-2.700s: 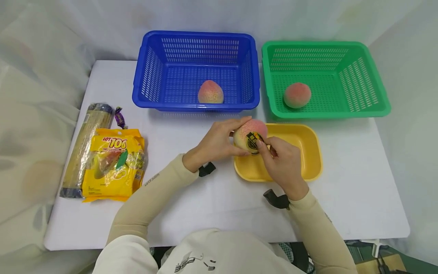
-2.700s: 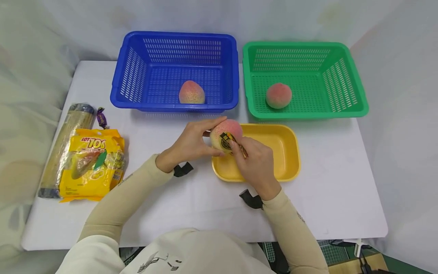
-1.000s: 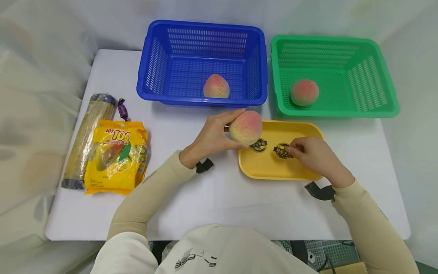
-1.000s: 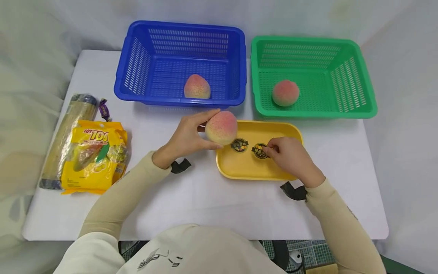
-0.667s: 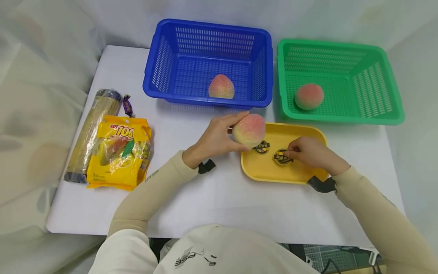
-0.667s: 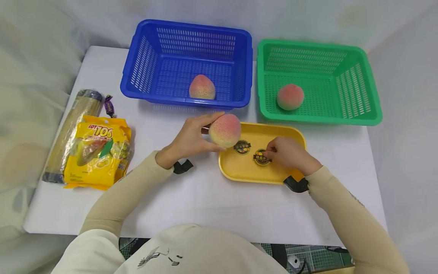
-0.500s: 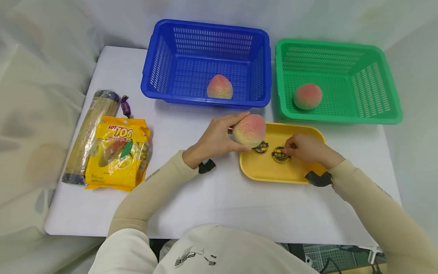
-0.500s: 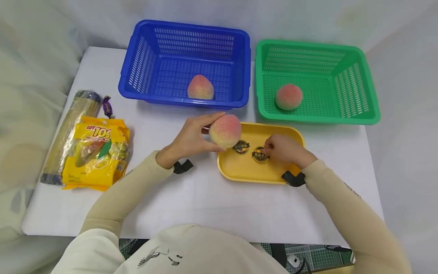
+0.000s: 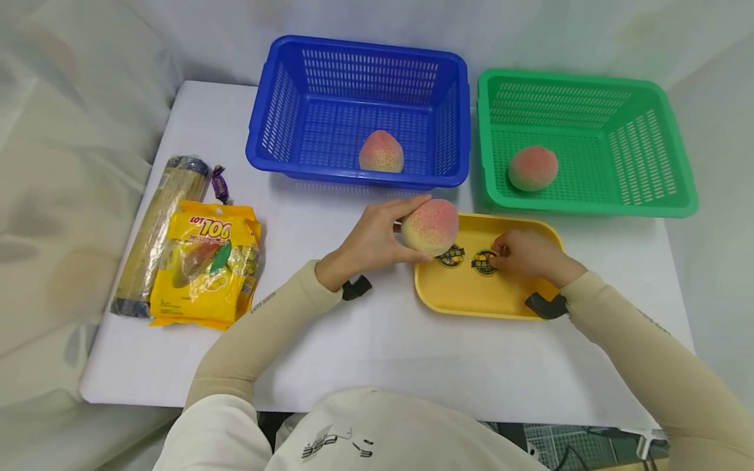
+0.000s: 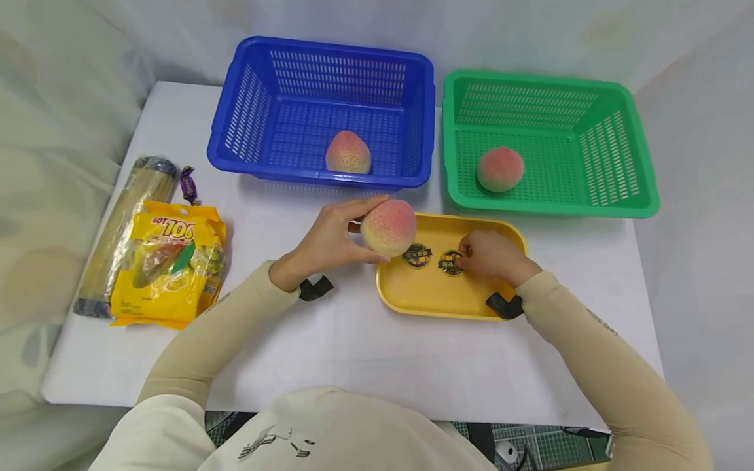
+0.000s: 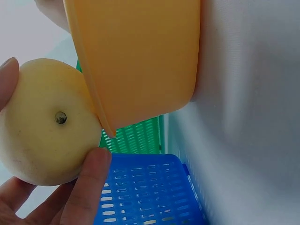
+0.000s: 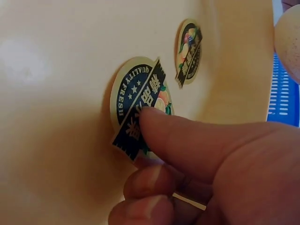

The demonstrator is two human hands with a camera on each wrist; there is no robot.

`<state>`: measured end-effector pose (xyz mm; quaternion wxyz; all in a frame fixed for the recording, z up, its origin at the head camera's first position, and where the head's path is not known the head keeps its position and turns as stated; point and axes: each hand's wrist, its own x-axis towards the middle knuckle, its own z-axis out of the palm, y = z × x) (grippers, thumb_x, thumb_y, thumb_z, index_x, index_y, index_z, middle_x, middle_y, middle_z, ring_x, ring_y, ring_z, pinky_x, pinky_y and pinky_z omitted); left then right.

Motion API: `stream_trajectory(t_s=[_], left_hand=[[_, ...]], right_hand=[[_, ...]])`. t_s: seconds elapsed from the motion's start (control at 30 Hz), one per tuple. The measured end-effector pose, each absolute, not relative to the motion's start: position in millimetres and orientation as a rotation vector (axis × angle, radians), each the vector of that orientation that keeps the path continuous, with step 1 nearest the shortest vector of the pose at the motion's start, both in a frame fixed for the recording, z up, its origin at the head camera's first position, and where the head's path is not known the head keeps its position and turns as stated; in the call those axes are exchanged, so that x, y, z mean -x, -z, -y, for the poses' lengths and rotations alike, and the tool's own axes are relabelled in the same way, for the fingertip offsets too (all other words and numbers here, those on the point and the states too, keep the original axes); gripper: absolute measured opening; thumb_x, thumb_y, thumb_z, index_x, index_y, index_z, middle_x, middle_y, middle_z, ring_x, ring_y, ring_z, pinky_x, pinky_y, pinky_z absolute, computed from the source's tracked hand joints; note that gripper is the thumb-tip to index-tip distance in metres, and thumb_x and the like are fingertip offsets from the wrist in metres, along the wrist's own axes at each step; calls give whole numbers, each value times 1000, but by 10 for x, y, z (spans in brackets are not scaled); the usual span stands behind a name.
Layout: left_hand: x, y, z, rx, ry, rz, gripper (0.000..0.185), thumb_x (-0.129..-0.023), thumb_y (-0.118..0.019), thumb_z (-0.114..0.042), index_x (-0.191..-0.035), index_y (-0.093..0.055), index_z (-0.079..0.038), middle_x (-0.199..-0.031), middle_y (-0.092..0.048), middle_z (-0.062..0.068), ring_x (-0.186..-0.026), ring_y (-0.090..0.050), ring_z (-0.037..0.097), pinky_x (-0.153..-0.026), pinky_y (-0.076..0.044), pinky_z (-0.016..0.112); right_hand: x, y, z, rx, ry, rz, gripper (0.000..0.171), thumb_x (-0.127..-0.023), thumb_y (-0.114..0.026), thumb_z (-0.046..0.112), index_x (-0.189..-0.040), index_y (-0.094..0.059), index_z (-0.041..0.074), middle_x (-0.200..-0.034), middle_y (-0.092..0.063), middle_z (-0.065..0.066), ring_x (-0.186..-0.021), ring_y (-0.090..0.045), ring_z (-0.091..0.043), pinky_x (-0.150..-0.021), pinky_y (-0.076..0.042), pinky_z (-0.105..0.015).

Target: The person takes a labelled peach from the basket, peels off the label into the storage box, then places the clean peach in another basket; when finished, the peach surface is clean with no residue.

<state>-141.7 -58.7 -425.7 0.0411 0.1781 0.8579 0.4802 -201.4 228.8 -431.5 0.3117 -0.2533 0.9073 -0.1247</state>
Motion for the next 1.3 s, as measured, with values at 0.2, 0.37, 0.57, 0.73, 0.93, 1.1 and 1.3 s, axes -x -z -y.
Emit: stream_trajectory(t_s=[0.2, 0.37, 0.57, 0.73, 0.93, 1.1, 1.3], left_hand=[[1416, 4231, 580, -535, -1461, -2630, 94, -65, -90, -31, -145, -44, -12, -142, -53, 7, -118, -58, 16, -86, -53, 17], [1411, 4201, 560, -539, -1465, -2630, 93, -65, -90, -30, -144, -44, -12, -141, -53, 7, -118, -58, 17, -86, -53, 17], [1412, 4200, 529, -539, -1481, -2620, 93, -65, -90, -29, -144, -45, -12, -142, -53, 7, -118, -57, 17, -85, -53, 17], [1407, 4202, 513, -539, -1485, -2620, 93, -64, -90, -30, -144, -45, -12, -141, -54, 7, -117, -58, 17, -85, -53, 17], [1410, 4173, 514, -541, -1477, -2609, 93, -64, -90, -31, -144, -45, -12, -141, -54, 7, -115, -59, 16, -85, -54, 18], [1436, 4124, 514, -558, -1465, -2601, 94, -64, -90, -31, -144, -45, -11, -141, -53, 7, -115, -59, 15, -86, -53, 18], [1530, 3992, 461, -612, -1430, -2600, 92, -65, -89, -32, -144, -45, -13, -137, -56, 5, -113, -59, 13, -86, -53, 17]], right_hand=[[2005, 4342, -2293, 672, 216, -2510, 28, -88, -66, 26, -66, -55, 11, -58, -44, 1, -55, -42, -16, -52, -29, -26], [1984, 4328, -2298, 659, 163, -2562, 38, -88, -67, 30, -61, -45, 14, -56, -38, 1, -53, -40, -16, -51, -26, -26], [1949, 4279, -2304, 600, 100, -2591, 39, -88, -67, 35, -61, -49, 13, -54, -42, 0, -49, -43, -16, -47, -28, -26], [1909, 4253, -2307, 595, 76, -2605, 39, -88, -67, 35, -60, -51, 13, -54, -44, 0, -50, -43, -16, -46, -28, -26], [1822, 4181, -2339, 579, 135, -2589, 37, -88, -66, 35, -63, -55, 11, -55, -44, 1, -53, -44, -17, -49, -29, -26], [1729, 4072, -2384, 577, 175, -2597, 33, -88, -67, 37, -78, -66, 5, -59, -55, -1, -58, -48, -19, -52, -35, -27], [1613, 3970, -2389, 557, 188, -2600, 35, -90, -65, 37, -88, -66, 3, -60, -55, -2, -56, -48, -19, -47, -36, -28]])
